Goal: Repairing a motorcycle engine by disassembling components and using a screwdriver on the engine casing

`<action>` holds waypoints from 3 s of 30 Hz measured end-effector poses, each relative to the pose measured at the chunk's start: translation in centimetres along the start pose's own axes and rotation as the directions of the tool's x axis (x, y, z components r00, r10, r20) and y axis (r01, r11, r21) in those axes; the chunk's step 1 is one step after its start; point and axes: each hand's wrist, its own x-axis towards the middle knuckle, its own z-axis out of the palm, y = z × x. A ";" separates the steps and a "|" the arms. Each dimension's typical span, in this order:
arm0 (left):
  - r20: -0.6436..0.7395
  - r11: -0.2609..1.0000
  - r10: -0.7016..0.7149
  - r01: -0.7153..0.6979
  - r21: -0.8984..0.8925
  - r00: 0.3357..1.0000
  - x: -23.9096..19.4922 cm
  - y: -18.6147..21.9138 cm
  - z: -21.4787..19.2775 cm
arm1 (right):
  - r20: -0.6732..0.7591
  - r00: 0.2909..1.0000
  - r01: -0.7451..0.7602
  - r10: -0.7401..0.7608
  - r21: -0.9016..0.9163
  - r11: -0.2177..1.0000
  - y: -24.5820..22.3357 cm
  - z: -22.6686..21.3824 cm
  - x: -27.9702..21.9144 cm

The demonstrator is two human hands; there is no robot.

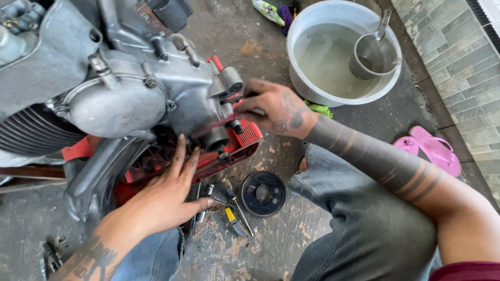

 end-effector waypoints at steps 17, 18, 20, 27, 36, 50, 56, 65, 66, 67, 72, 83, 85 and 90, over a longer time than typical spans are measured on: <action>0.068 0.999 -0.031 0.032 -0.021 0.997 -1.0 1.6 -1.9 | -0.083 0.994 -0.087 0.075 -0.145 0.986 0.8 0.4 -0.1; 0.062 0.999 -0.033 0.034 -0.020 0.998 -0.7 1.3 -1.4 | -0.085 0.994 -0.082 0.070 -0.147 0.986 -0.2 0.0 0.2; -0.040 1.000 0.010 -0.011 -0.021 0.999 -0.3 0.5 -0.1 | -0.037 0.995 0.087 -0.089 -0.036 0.996 -2.6 -0.5 0.8; 0.025 0.998 -0.036 0.037 -0.049 0.999 -1.1 1.6 -2.3 | -0.084 0.983 -0.168 0.162 -0.076 0.983 0.2 0.0 0.1; -0.008 0.975 -0.050 0.047 -0.216 0.999 -2.3 2.0 -3.4 | -0.047 0.956 -0.292 0.290 -0.062 0.954 2.4 1.1 -1.0; 0.006 0.979 -0.031 0.031 -0.200 1.000 -2.2 2.4 -3.7 | 0.013 0.996 -0.087 0.087 0.043 0.995 0.2 1.7 -0.6; 0.023 0.976 -0.039 0.043 -0.214 0.999 -2.5 2.5 -4.1 | 0.022 0.955 -0.295 0.295 0.150 0.944 4.8 2.0 -1.9; 0.018 0.980 -0.041 0.044 -0.197 0.999 -1.8 2.1 -3.4 | 0.072 0.909 -0.417 0.411 0.197 0.887 12.1 4.4 -5.9; 0.015 0.981 -0.039 0.041 -0.190 0.999 -1.8 2.1 -3.5 | 0.064 0.909 -0.417 0.413 0.197 0.887 10.3 3.9 -5.5; 0.045 0.987 -0.046 0.052 -0.149 0.998 -1.8 2.2 -3.5 | 0.159 0.901 -0.432 0.403 0.252 0.866 8.6 3.4 -5.1; 0.090 0.991 -0.064 0.074 -0.112 0.994 -1.7 2.5 -3.3 | 0.231 0.879 -0.458 0.416 0.176 0.871 9.4 2.6 -6.1; 0.077 0.994 -0.048 0.055 -0.096 0.996 -1.2 2.7 -3.3 | 0.161 0.892 -0.448 0.423 0.189 0.874 8.2 1.8 -4.3; 0.066 0.994 -0.050 0.056 -0.092 0.997 -1.0 2.4 -2.9 | 0.152 0.896 -0.441 0.418 0.195 0.876 6.8 1.1 -3.7; 0.054 0.995 -0.042 0.047 -0.091 0.998 -1.0 2.5 -2.8 | 0.141 0.981 -0.166 0.137 0.219 0.962 3.9 1.1 -2.0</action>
